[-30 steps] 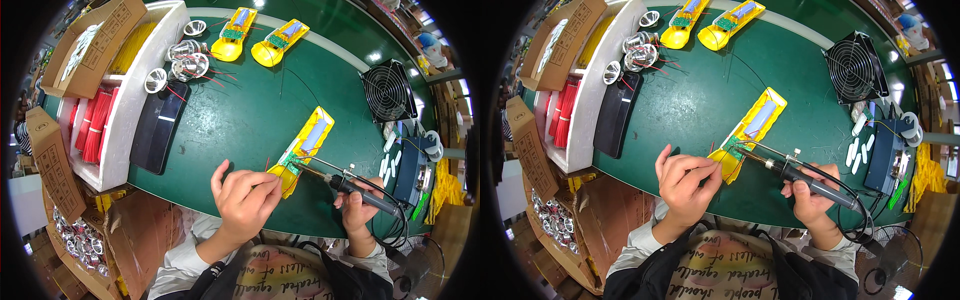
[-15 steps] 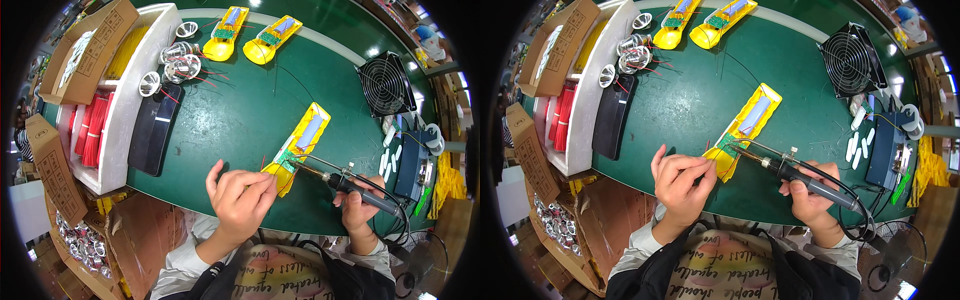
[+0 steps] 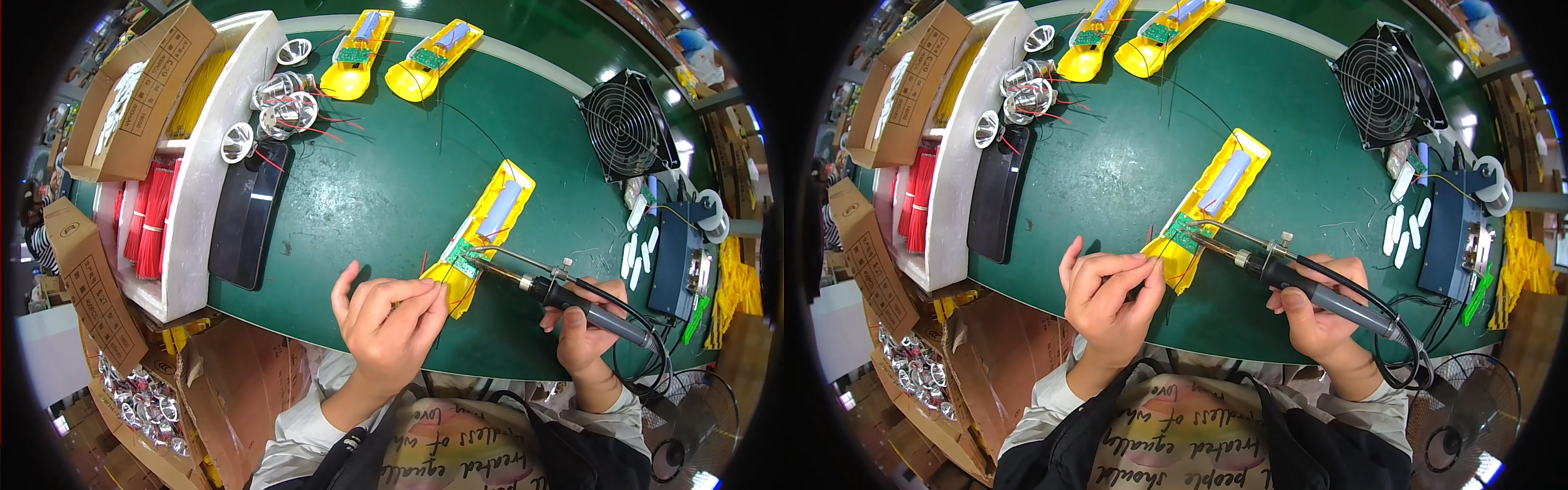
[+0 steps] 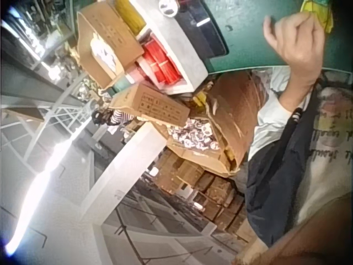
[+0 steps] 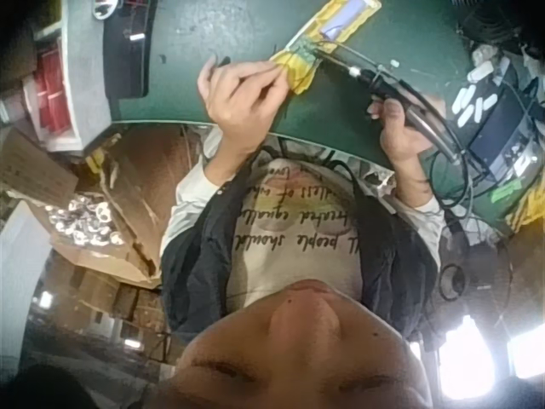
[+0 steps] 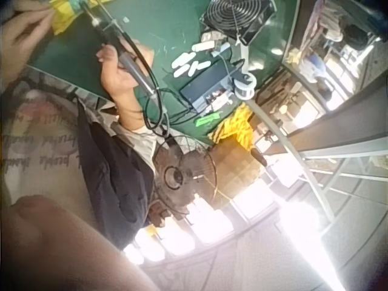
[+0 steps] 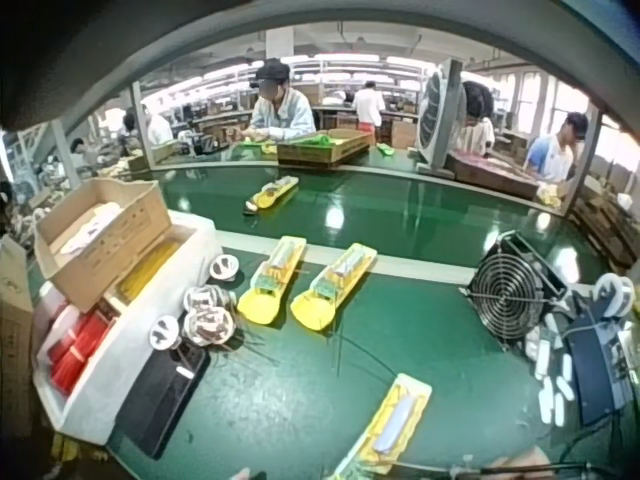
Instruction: The person solders wires to the circuit boards inside flashlight bodies using a soldering iron, places completed assemblies onto the conveyor belt, and solders components into additional flashlight casings.
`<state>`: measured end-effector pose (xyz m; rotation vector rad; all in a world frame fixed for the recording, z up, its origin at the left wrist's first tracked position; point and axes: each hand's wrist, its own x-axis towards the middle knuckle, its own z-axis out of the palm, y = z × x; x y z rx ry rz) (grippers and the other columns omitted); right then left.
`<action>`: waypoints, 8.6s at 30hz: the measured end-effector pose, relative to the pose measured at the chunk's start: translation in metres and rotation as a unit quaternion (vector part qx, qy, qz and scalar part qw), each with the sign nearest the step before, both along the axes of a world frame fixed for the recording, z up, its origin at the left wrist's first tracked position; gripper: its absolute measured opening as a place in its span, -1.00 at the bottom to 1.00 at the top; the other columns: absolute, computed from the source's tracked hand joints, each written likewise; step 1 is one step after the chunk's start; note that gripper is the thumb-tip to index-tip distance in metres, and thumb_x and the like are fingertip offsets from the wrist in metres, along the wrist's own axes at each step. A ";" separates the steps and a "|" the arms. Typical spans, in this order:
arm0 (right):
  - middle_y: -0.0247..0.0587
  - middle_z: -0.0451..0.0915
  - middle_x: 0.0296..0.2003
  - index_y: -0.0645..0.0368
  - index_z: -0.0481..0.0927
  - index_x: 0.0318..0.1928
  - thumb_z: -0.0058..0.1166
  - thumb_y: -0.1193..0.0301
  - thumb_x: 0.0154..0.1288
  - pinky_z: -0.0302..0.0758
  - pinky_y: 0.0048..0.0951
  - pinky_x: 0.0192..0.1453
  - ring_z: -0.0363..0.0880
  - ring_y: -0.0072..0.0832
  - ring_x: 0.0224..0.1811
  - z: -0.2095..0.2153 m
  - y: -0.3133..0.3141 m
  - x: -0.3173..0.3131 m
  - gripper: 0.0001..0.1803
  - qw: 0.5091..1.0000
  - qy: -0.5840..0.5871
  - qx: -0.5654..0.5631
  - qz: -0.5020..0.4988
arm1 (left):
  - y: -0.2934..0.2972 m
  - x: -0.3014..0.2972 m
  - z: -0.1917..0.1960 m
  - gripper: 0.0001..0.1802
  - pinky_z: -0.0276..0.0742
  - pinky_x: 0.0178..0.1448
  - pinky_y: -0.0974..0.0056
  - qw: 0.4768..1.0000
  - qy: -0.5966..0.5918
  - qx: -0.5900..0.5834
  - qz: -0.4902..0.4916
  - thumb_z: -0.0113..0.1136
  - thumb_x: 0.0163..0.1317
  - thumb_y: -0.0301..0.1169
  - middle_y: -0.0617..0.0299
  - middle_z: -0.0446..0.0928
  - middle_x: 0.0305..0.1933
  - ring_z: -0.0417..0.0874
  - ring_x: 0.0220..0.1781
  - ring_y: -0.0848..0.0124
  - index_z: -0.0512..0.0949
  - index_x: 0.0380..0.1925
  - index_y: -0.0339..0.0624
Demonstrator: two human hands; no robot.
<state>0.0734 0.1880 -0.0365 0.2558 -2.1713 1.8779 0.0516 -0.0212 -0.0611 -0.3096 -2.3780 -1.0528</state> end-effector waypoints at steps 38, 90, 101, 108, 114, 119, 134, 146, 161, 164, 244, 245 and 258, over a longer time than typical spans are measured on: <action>-0.25 0.33 -0.59 0.20 0.22 -0.37 0.10 0.35 0.06 0.11 -0.75 -0.82 0.14 -0.69 -0.84 0.005 0.054 0.011 -0.69 0.976 0.103 -0.038 -0.187 | 0.001 0.000 0.000 -0.85 0.24 0.13 0.07 1.000 -0.002 -0.005 0.000 0.32 -0.22 -0.53 0.41 0.51 -0.44 0.51 -0.45 0.51 0.57 -0.57 -0.09; -0.08 0.45 -0.60 0.26 0.25 -0.32 0.04 0.48 0.13 0.29 -0.68 -0.70 0.35 -0.62 -0.75 0.011 -0.008 -0.009 -0.77 0.996 -0.013 -0.039 -0.082 | 0.000 -0.003 0.002 -0.83 0.24 0.11 0.10 0.999 -0.032 0.019 -0.020 0.31 -0.21 -0.53 0.39 0.56 -0.35 0.52 -0.40 0.43 0.54 -0.55 -0.09; -0.12 0.40 -0.49 0.22 0.22 -0.28 0.09 0.33 0.13 0.30 -0.72 -0.73 0.35 -0.59 -0.76 0.009 -0.007 -0.008 -0.66 0.996 -0.032 -0.019 -0.077 | 0.002 -0.005 -0.002 -0.85 0.23 0.10 0.10 0.999 -0.038 0.008 -0.014 0.31 -0.19 -0.49 0.43 0.53 -0.30 0.50 -0.37 0.49 0.56 -0.53 -0.12; -0.10 0.41 -0.58 0.28 0.24 -0.30 0.03 0.48 0.13 0.33 -0.65 -0.66 0.34 -0.60 -0.73 0.011 -0.010 -0.008 -0.75 0.997 -0.020 -0.040 -0.062 | 0.002 -0.005 -0.003 -0.84 0.23 0.10 0.11 1.000 -0.028 0.005 -0.008 0.32 -0.20 -0.49 0.44 0.53 -0.35 0.51 -0.38 0.49 0.55 -0.54 -0.12; -0.11 0.40 -0.59 0.28 0.23 -0.31 0.05 0.47 0.13 0.32 -0.65 -0.66 0.35 -0.60 -0.73 0.010 -0.010 -0.009 -0.74 0.997 -0.012 -0.042 -0.067 | 0.002 -0.005 -0.001 -0.84 0.25 0.10 0.11 1.000 -0.025 0.009 -0.004 0.33 -0.21 -0.51 0.43 0.54 -0.38 0.52 -0.40 0.48 0.56 -0.55 -0.11; -0.11 0.40 -0.60 0.28 0.23 -0.31 0.06 0.46 0.12 0.31 -0.66 -0.67 0.35 -0.61 -0.73 0.009 -0.011 -0.009 -0.73 0.997 -0.007 -0.048 -0.068 | 0.002 -0.005 -0.001 -0.83 0.28 0.09 0.11 1.000 -0.023 0.005 0.000 0.34 -0.23 -0.53 0.41 0.55 -0.40 0.53 -0.41 0.48 0.58 -0.56 -0.10; -0.14 0.39 -0.60 0.28 0.24 -0.30 0.06 0.42 0.13 0.31 -0.67 -0.69 0.34 -0.61 -0.75 0.008 -0.007 -0.006 -0.72 0.996 0.024 -0.044 -0.074 | 0.002 -0.004 0.000 -0.84 0.25 0.07 0.13 1.000 -0.020 0.015 0.004 0.32 -0.20 -0.50 0.43 0.53 -0.39 0.50 -0.40 0.49 0.56 -0.53 -0.09; -0.10 0.43 -0.57 0.26 0.24 -0.29 0.11 0.29 0.14 0.32 -0.66 -0.66 0.38 -0.62 -0.73 0.009 -0.003 -0.001 -0.63 0.995 0.029 -0.027 -0.087 | 0.007 -0.003 0.005 -0.89 0.27 0.02 0.10 0.997 -0.067 -0.026 0.018 0.19 0.01 -0.52 0.27 0.49 -0.40 0.47 -0.33 0.32 0.49 -0.42 -0.16; -0.09 0.43 -0.56 0.27 0.24 -0.28 0.11 0.33 0.13 0.34 -0.64 -0.65 0.40 -0.59 -0.71 0.007 -0.005 0.000 -0.65 0.997 0.001 -0.033 -0.068 | 0.011 -0.002 -0.004 -0.78 0.31 -0.03 0.11 0.999 -0.042 0.033 0.007 0.33 -0.23 -0.52 0.35 0.46 -0.49 0.43 -0.36 0.36 0.54 -0.50 -0.10; -0.10 0.42 -0.56 0.27 0.24 -0.28 0.11 0.35 0.13 0.34 -0.63 -0.65 0.40 -0.59 -0.71 0.005 -0.007 -0.001 -0.65 0.997 -0.005 -0.043 -0.067 | 0.012 -0.002 -0.006 -0.77 0.33 -0.05 0.11 0.999 -0.037 0.034 0.013 0.33 -0.25 -0.53 0.35 0.45 -0.51 0.44 -0.37 0.36 0.54 -0.51 -0.10; -0.12 0.39 -0.55 0.28 0.26 -0.30 0.09 0.36 0.12 0.29 -0.68 -0.71 0.35 -0.59 -0.74 -0.006 0.026 0.020 -0.68 0.983 0.083 -0.079 -0.143 | -0.039 0.004 0.024 -0.68 0.36 -0.26 0.24 0.977 -0.155 -0.111 -0.095 0.31 -0.18 -0.48 0.18 0.51 -0.34 0.47 -0.36 0.24 0.50 -0.33 -0.20; -0.12 0.38 -0.55 0.28 0.26 -0.30 0.09 0.35 0.12 0.28 -0.68 -0.71 0.35 -0.59 -0.74 -0.005 0.026 0.020 -0.68 0.985 0.079 -0.065 -0.141 | -0.041 0.003 0.024 -0.72 0.35 -0.30 0.23 0.970 -0.182 -0.109 -0.118 0.28 -0.17 -0.51 0.18 0.50 -0.38 0.46 -0.40 0.24 0.50 -0.36 -0.21; -0.17 0.38 -0.60 0.27 0.28 -0.30 0.06 0.35 0.14 0.27 -0.69 -0.70 0.36 -0.61 -0.74 -0.002 0.022 0.019 -0.71 0.984 0.076 -0.058 -0.148 | -0.037 0.000 0.039 -0.71 0.32 -0.26 0.22 0.967 -0.170 -0.131 -0.136 0.09 -0.07 -0.64 0.17 0.47 -0.48 0.47 -0.43 0.26 0.33 -0.29 -0.26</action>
